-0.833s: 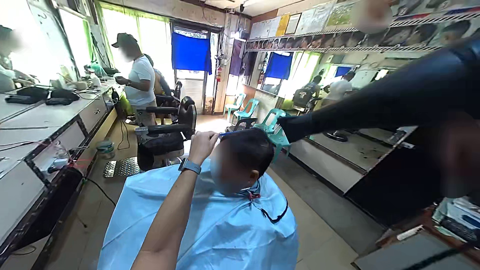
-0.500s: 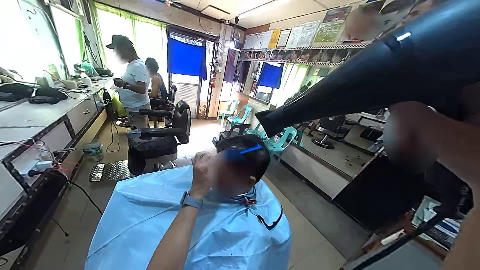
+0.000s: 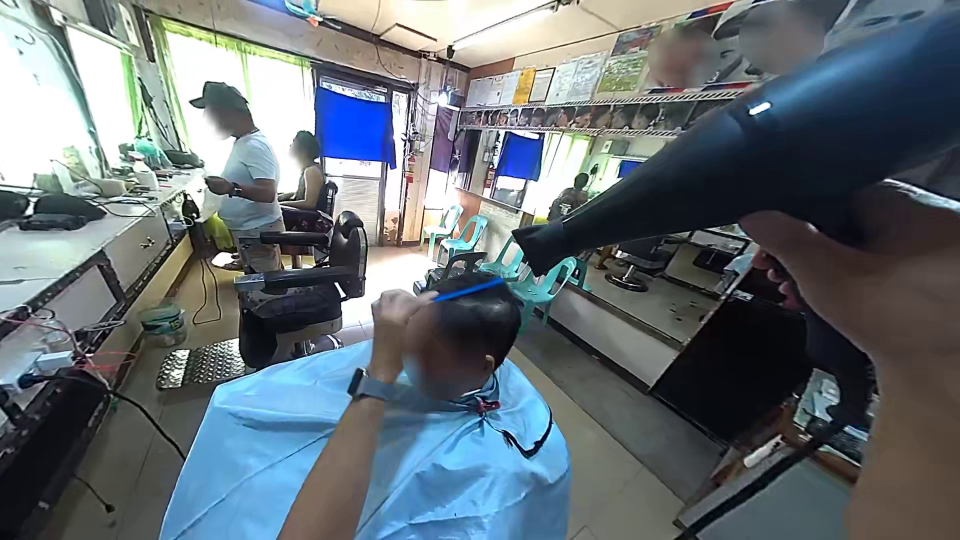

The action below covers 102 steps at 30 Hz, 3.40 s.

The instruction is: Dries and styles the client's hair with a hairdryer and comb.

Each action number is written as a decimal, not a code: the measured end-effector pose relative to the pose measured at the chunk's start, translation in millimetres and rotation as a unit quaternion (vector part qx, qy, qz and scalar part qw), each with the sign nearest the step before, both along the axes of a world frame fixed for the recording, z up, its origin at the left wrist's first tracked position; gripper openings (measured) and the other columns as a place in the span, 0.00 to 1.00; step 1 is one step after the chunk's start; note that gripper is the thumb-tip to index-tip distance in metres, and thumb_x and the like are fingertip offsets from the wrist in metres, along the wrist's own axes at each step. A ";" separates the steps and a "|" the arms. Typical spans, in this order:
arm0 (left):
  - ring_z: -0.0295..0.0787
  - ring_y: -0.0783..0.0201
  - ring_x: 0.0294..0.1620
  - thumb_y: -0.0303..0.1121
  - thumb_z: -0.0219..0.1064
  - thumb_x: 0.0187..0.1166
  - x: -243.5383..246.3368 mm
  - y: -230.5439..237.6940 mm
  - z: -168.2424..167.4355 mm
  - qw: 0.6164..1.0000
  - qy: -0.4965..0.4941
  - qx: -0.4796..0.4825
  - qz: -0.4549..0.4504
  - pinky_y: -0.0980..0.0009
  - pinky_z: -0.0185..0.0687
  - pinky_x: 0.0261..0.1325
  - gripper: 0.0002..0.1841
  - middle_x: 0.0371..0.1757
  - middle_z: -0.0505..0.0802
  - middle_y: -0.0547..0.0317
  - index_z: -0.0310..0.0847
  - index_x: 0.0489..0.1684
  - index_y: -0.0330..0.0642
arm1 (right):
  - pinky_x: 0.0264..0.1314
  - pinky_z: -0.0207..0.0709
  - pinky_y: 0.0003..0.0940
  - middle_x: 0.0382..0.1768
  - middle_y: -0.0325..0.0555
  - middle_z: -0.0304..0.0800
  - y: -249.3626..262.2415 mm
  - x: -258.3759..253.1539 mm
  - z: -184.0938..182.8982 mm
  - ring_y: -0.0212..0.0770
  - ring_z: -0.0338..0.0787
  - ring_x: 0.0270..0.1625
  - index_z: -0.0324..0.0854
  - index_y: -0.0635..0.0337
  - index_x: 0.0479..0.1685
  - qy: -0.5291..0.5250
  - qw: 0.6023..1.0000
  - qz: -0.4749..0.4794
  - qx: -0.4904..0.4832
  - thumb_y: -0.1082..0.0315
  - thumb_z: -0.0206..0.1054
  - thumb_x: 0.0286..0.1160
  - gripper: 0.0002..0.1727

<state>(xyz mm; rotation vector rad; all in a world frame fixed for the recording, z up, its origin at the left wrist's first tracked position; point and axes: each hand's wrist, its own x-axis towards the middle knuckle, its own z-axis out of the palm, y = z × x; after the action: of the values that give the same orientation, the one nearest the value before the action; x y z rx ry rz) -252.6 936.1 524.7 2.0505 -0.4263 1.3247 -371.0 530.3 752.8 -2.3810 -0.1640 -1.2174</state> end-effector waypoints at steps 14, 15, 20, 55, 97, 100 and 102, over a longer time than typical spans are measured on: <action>0.87 0.42 0.58 0.45 0.57 0.91 2.4 3.5 65.8 0.986 0.076 0.133 0.059 0.37 0.77 0.63 0.18 0.48 0.94 0.46 0.92 0.51 0.45 | 0.25 0.82 0.51 0.30 0.44 0.89 -36.2 -17.9 -66.1 0.43 0.88 0.23 0.85 0.47 0.53 -0.003 0.992 -0.003 0.126 0.28 0.70 0.68 0.32; 0.87 0.46 0.56 0.46 0.57 0.92 -4.4 4.4 68.3 0.991 0.081 0.101 0.023 0.41 0.78 0.62 0.19 0.48 0.93 0.49 0.92 0.52 0.45 | 0.22 0.83 0.43 0.29 0.39 0.90 -40.2 -21.4 -72.6 0.38 0.87 0.21 0.85 0.45 0.53 0.004 0.988 0.030 0.151 0.32 0.72 0.70 0.28; 0.85 0.59 0.55 0.43 0.61 0.88 -22.8 8.0 34.4 0.980 0.048 0.176 -0.080 0.50 0.72 0.69 0.15 0.43 0.93 0.61 0.92 0.43 0.46 | 0.22 0.84 0.32 0.31 0.33 0.90 -57.1 -29.5 -112.1 0.30 0.87 0.23 0.85 0.44 0.52 -0.002 0.979 0.112 0.172 0.42 0.74 0.73 0.20; 0.92 0.42 0.33 0.36 0.60 0.86 -67.4 -217.2 2.8 0.821 0.243 0.398 0.329 0.45 0.87 0.41 0.15 0.25 0.91 0.44 0.89 0.36 0.37 | 0.23 0.78 0.27 0.25 0.30 0.85 -241.7 241.1 -162.5 0.23 0.82 0.21 0.85 0.47 0.43 0.010 0.925 0.364 0.107 0.34 0.74 0.63 0.27; 0.92 0.57 0.30 0.40 0.59 0.89 72.5 -333.6 -85.9 0.516 0.185 0.132 0.826 0.57 0.85 0.44 0.16 0.29 0.94 0.54 0.91 0.44 0.40 | 0.46 0.87 0.31 0.42 0.34 0.90 129.9 661.3 -94.0 0.25 0.90 0.42 0.84 0.52 0.55 -0.073 0.478 0.872 0.080 0.35 0.78 0.63 0.33; 0.92 0.58 0.29 0.42 0.62 0.88 77.3 -331.4 -91.9 0.537 0.246 0.146 0.794 0.56 0.88 0.43 0.14 0.25 0.93 0.59 0.93 0.43 0.47 | 0.48 0.86 0.18 0.41 0.23 0.91 155.7 659.1 -76.2 0.17 0.89 0.44 0.85 0.45 0.52 -0.048 0.397 0.914 0.061 0.39 0.80 0.63 0.26; 0.93 0.63 0.35 0.42 0.58 0.90 84.1 -337.5 -74.2 0.584 0.191 0.087 0.784 0.61 0.88 0.49 0.17 0.31 0.96 0.59 0.93 0.47 0.43 | 0.43 0.86 0.20 0.38 0.26 0.91 178.7 658.8 -62.5 0.20 0.89 0.40 0.85 0.49 0.50 -0.028 0.323 0.943 0.075 0.47 0.81 0.67 0.21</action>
<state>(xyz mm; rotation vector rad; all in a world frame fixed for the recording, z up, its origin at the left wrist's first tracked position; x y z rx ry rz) -168.5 598.6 450.4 2.6573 2.0079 1.4501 287.8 709.0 690.2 -0.4571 -1.9092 0.1044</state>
